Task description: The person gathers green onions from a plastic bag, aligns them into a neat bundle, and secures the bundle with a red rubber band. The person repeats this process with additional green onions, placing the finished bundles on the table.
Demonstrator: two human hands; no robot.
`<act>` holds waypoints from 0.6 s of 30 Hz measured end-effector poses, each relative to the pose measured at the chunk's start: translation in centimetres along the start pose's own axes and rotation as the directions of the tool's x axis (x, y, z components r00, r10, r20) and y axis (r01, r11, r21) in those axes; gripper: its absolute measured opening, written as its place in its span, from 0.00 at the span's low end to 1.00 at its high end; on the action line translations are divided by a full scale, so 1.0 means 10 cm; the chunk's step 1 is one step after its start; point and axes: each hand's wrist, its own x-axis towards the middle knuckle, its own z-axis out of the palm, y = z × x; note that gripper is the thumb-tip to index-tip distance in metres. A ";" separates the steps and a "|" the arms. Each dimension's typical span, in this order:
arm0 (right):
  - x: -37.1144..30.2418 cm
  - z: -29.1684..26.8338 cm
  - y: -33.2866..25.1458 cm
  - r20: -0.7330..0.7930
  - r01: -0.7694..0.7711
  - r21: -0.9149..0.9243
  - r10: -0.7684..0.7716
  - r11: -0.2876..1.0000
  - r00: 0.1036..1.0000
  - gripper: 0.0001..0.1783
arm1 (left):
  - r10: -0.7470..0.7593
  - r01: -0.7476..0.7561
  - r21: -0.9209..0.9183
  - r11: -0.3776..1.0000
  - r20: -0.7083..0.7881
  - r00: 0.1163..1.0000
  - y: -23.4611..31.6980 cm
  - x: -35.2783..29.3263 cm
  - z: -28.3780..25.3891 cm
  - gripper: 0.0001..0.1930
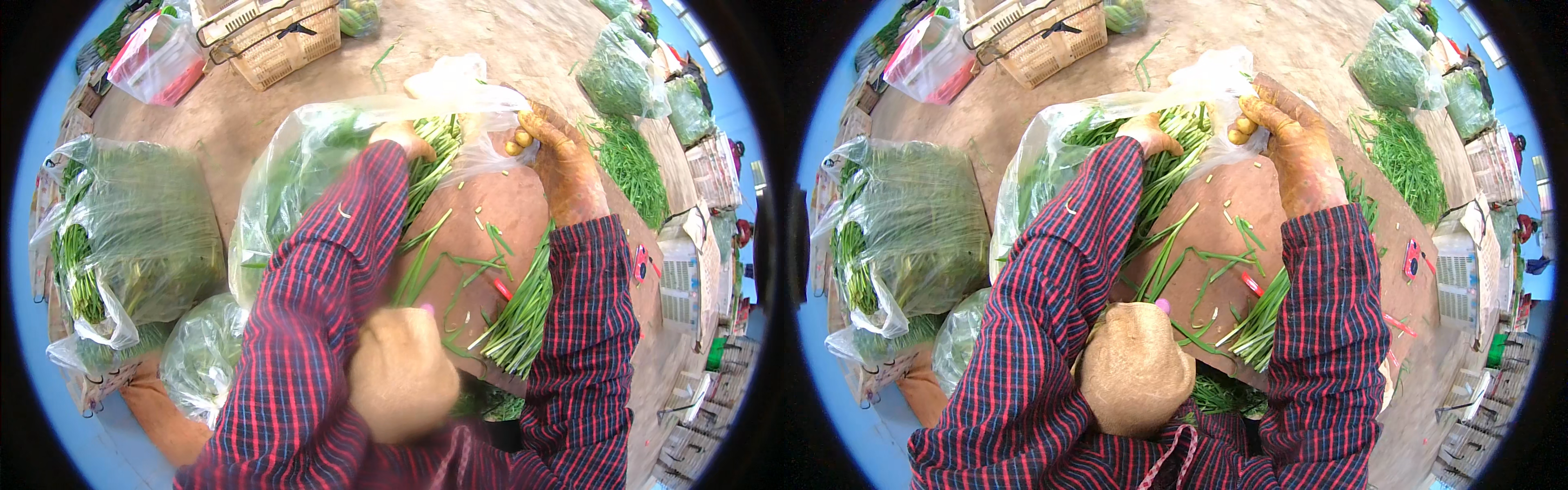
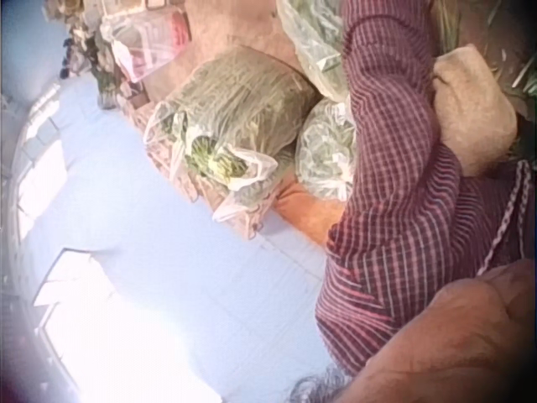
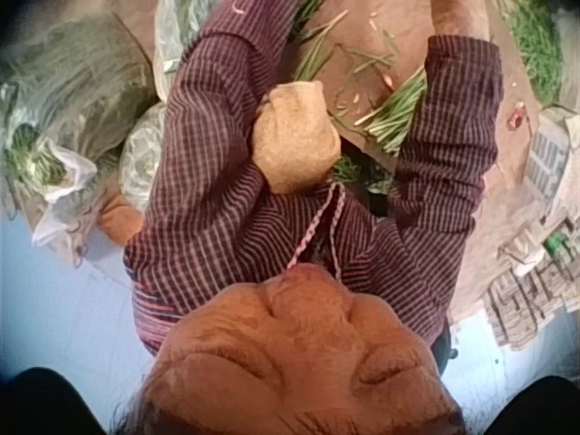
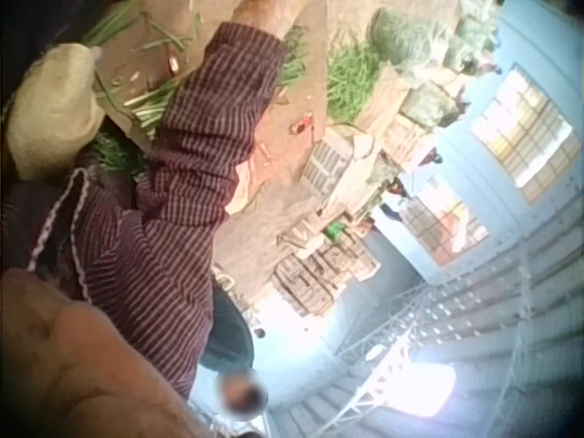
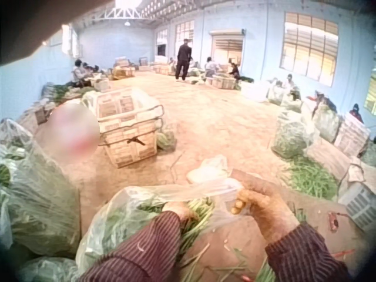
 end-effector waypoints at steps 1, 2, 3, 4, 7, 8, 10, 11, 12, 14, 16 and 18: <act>0.02 -0.02 0.00 0.015 0.000 0.012 0.000 1.000 1.000 0.16 | 0.012 -0.011 0.018 1.000 -0.023 1.000 0.00 0.01 -0.02 0.47; 0.03 -0.03 0.00 0.031 0.000 0.025 -0.001 1.000 1.000 0.17 | 0.022 -0.022 0.035 0.999 -0.009 1.000 0.00 0.03 -0.03 0.46; 0.04 -0.04 0.01 0.035 -0.002 0.027 0.001 1.000 0.999 0.17 | 0.043 -0.042 0.042 0.998 -0.017 0.999 0.00 0.03 -0.03 0.46; 0.06 -0.05 0.01 0.038 -0.007 0.030 0.006 1.000 0.999 0.17 | 0.060 -0.061 0.048 0.997 0.016 0.998 0.00 0.04 -0.02 0.46; 0.07 -0.03 0.04 0.028 -0.026 0.043 0.025 0.999 0.999 0.17 | 0.100 -0.097 0.049 0.994 -0.052 0.994 0.01 0.00 0.05 0.46; 0.08 -0.01 0.04 -0.029 -0.032 0.028 0.033 0.999 0.999 0.17 | 0.113 -0.109 0.045 0.993 -0.086 0.990 0.01 -0.01 0.07 0.46; 0.07 0.02 0.05 -0.032 -0.006 -0.025 0.005 1.000 0.999 0.16 | 0.135 -0.131 0.042 0.991 -0.130 0.982 0.02 -0.04 0.12 0.47; 0.06 0.04 0.06 -0.046 -0.010 -0.022 0.009 1.000 0.999 0.16 | 0.149 -0.146 0.035 0.989 -0.140 0.979 0.02 -0.05 0.14 0.48; 0.05 0.04 0.05 -0.060 -0.015 -0.017 0.014 1.000 0.998 0.15 | 0.151 -0.149 0.029 0.988 -0.150 0.977 0.02 -0.07 0.15 0.49; 0.04 0.04 0.03 -0.016 -0.020 -0.045 0.019 0.999 1.000 0.16 | 0.090 -0.078 0.108 0.991 -0.110 0.990 0.02 -0.06 0.15 0.48; 0.03 0.03 0.02 0.011 -0.018 -0.044 0.018 0.999 1.000 0.17 | 0.072 -0.048 0.152 0.987 -0.153 0.986 0.04 -0.05 0.13 0.47; 0.05 0.01 0.02 0.006 -0.032 -0.011 0.032 0.999 0.999 0.18 | 0.022 -0.020 0.031 0.999 -0.049 0.999 0.05 -0.03 0.09 0.52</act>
